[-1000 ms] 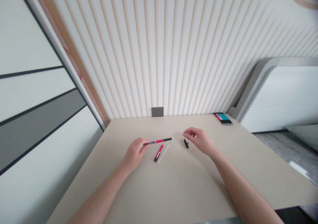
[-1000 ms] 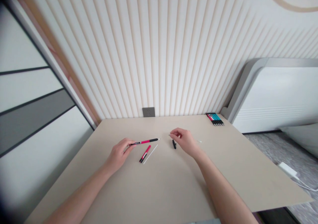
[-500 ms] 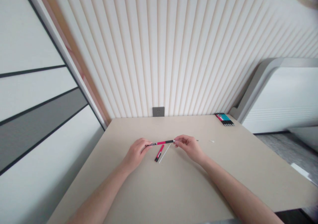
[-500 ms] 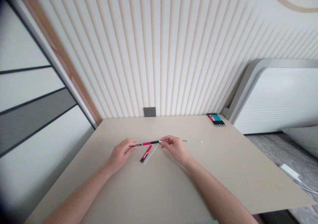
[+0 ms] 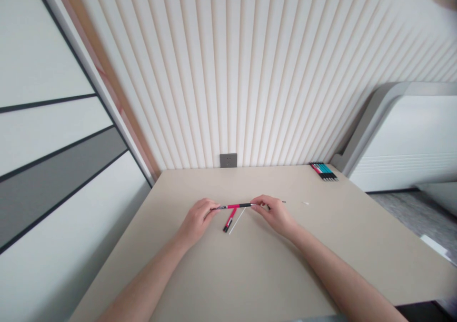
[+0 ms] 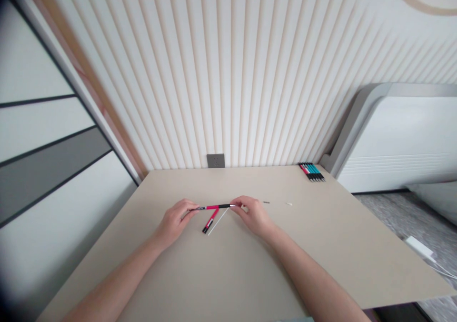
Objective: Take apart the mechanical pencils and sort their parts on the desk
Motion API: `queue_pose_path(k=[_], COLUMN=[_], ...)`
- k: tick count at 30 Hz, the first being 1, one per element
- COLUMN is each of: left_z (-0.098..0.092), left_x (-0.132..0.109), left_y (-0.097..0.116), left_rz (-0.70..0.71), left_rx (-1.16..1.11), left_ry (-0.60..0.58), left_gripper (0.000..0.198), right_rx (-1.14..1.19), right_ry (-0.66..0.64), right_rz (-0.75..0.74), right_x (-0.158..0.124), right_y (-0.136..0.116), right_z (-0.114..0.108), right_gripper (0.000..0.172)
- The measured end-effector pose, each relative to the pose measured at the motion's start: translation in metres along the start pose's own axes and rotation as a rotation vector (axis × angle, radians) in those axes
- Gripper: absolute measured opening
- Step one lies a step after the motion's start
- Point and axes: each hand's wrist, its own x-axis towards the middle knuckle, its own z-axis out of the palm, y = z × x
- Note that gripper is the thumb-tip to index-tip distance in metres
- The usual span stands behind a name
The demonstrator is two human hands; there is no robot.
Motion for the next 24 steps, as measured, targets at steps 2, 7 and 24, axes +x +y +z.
queue_pose_path(k=[2,7,24], left_z=[0.0006,0.0016,-0.0026], left_x=[-0.0003,-0.0006,0.0004], left_y=[-0.0006,-0.0016,0.0001], left_rz=[0.009,0.015,0.037], left_rx=[0.006,0.018,0.058], left_ry=[-0.001,-0.012,-0.034], left_gripper=[0.011,0.011,0.014], right_rx=[-0.028,-0.052,-0.015], right_ry=[-0.028,-0.066,-0.294], right_rz=[0.014,0.077,0.029], right_x=[-0.0006,-0.0019,-0.0064], right_y=[0.0,0.0003,-0.0059], right_z=[0.0017,0.0055,-0.0011], right_gripper=[0.033,0.043,0.051])
